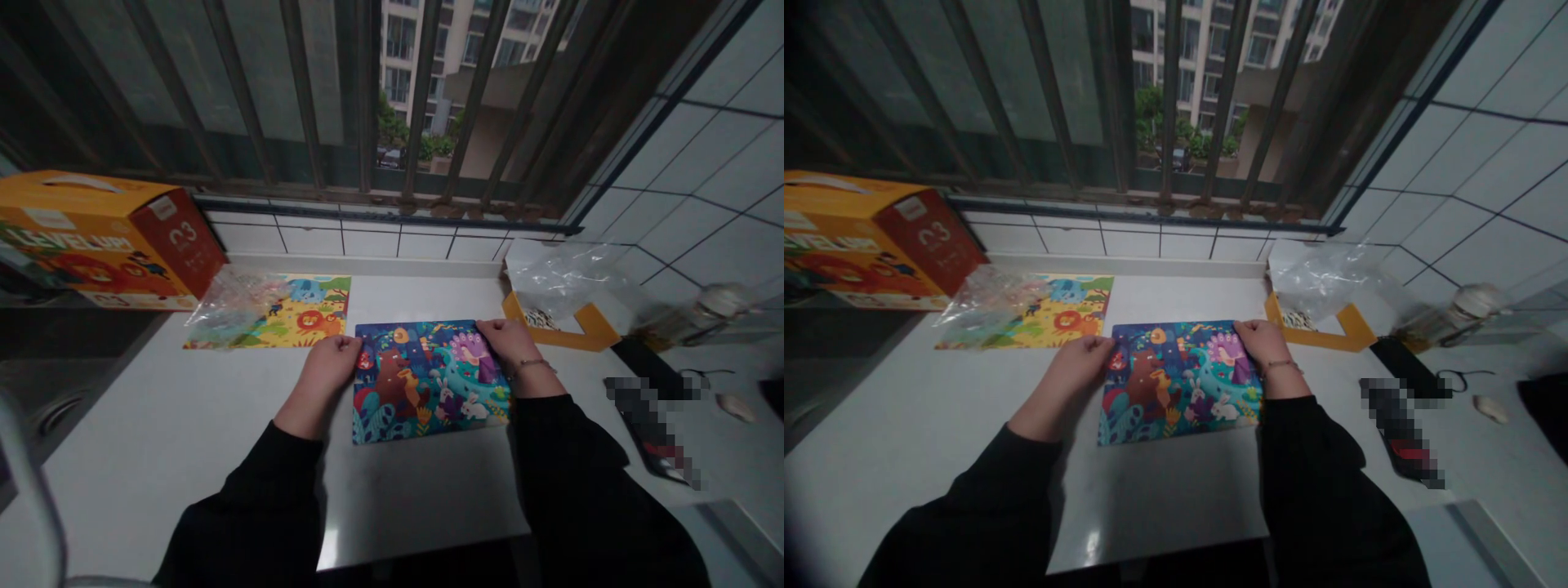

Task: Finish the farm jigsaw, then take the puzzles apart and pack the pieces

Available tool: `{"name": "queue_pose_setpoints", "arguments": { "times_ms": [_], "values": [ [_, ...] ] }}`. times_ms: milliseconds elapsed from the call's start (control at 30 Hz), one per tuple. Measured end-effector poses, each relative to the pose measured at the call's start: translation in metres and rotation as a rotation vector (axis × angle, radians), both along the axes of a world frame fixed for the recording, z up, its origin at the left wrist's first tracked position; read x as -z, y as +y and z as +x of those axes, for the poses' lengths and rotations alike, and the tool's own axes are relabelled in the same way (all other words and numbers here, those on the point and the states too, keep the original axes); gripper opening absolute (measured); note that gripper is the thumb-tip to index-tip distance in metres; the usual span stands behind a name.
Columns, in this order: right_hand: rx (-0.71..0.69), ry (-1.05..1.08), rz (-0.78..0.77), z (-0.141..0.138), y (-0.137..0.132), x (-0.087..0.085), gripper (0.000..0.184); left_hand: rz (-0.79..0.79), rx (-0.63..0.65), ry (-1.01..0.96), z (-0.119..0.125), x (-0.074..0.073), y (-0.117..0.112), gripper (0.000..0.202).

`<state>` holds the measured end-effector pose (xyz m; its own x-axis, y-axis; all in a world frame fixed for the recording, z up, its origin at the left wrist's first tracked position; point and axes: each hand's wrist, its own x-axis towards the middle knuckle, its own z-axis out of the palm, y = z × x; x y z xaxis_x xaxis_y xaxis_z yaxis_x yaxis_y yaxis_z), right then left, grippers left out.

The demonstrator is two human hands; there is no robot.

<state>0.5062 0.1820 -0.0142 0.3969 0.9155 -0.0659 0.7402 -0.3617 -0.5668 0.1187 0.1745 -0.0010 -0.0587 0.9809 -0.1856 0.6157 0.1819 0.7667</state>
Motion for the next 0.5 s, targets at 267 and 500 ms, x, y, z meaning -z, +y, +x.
{"name": "queue_pose_setpoints", "arguments": {
  "times_ms": [267, 500],
  "values": [
    [0.057, 0.039, 0.035, -0.013, -0.001, 0.000, 0.036, 0.089, -0.050, -0.092, 0.006, 0.009, 0.000, 0.019],
    [0.073, 0.074, 0.109, -0.019, -0.002, 0.003, 0.037, 0.104, -0.051, -0.441, 0.013, 0.023, 0.000, 0.022]
  ]
}}
